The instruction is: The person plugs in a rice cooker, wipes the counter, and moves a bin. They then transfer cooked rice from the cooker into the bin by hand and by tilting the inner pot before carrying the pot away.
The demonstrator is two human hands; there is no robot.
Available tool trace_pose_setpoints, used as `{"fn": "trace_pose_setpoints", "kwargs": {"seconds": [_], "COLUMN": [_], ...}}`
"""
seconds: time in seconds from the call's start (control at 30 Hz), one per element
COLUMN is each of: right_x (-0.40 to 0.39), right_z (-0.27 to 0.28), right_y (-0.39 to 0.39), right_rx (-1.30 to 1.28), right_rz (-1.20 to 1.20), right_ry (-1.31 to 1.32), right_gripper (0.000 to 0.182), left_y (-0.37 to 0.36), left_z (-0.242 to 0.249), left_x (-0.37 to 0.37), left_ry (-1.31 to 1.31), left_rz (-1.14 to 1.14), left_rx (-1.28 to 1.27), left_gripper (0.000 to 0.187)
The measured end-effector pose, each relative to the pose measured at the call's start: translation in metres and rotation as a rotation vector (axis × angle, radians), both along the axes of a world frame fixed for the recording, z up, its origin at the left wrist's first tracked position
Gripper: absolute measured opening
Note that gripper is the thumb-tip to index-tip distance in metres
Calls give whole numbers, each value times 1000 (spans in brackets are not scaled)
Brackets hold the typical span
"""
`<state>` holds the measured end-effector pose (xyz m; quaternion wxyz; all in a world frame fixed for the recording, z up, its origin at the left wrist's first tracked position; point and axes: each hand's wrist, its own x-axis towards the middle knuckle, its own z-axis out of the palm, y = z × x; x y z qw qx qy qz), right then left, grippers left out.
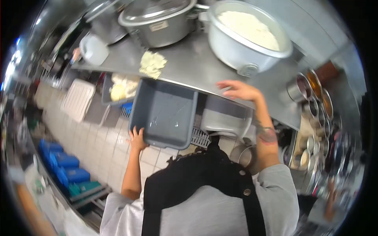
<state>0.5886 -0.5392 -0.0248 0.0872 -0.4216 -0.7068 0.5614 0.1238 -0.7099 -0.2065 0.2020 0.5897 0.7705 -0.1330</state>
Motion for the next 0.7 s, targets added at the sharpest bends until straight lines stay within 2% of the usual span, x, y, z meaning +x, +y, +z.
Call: {"fn": "trace_pose_setpoints", "kwargs": {"seconds": [0.07, 0.13, 0.2, 0.23, 0.3, 0.4, 0.47, 0.57, 0.63, 0.67, 0.7], "right_x": [28, 55, 57, 45, 7, -91, -174, -274, -326, -343, -355], "right_z": [7, -22, -31, -25, -24, -56, -55, -85, -110, -114, -121], "right_y": [10, 22, 29, 47, 71, 131, 157, 193, 209, 207, 199], "right_rx": [192, 384, 29, 39, 66, 326, 446, 434, 729, 729, 862], "right_rz": [-95, -64, -88, -38, 193, 141, 159, 201, 113, 99, -99], "right_ry": [18, 14, -34, -34, -126, 148, 312, 222, 96, 100, -101], "right_gripper": [52, 51, 48, 48, 42, 37, 39, 47, 50, 50, 52], "left_y": [-1, -13, -25, -29, -39, -49, -60, -84, -101, -109, -110], "left_z": [5, -20, -26, -20, -31, -30, -39, -41, -51, -56, -60], "left_x": [23, 42, 85, 103, 122, 127, 120, 106, 92, 84, 72], "left_ry": [-78, -74, -94, -127, -152, -200, -191, -216, -204, -200, -199], "left_rz": [328, 540, 935, 1013, 1078, 1152, 1096, 1113, 1095, 1081, 1065], "left_rx": [131, 277, 528, 544, 574, 568, 676, 704, 703, 658, 607], "left_gripper": [92, 89, 85, 82, 82, 83, 83, 81, 80, 79, 78]}}
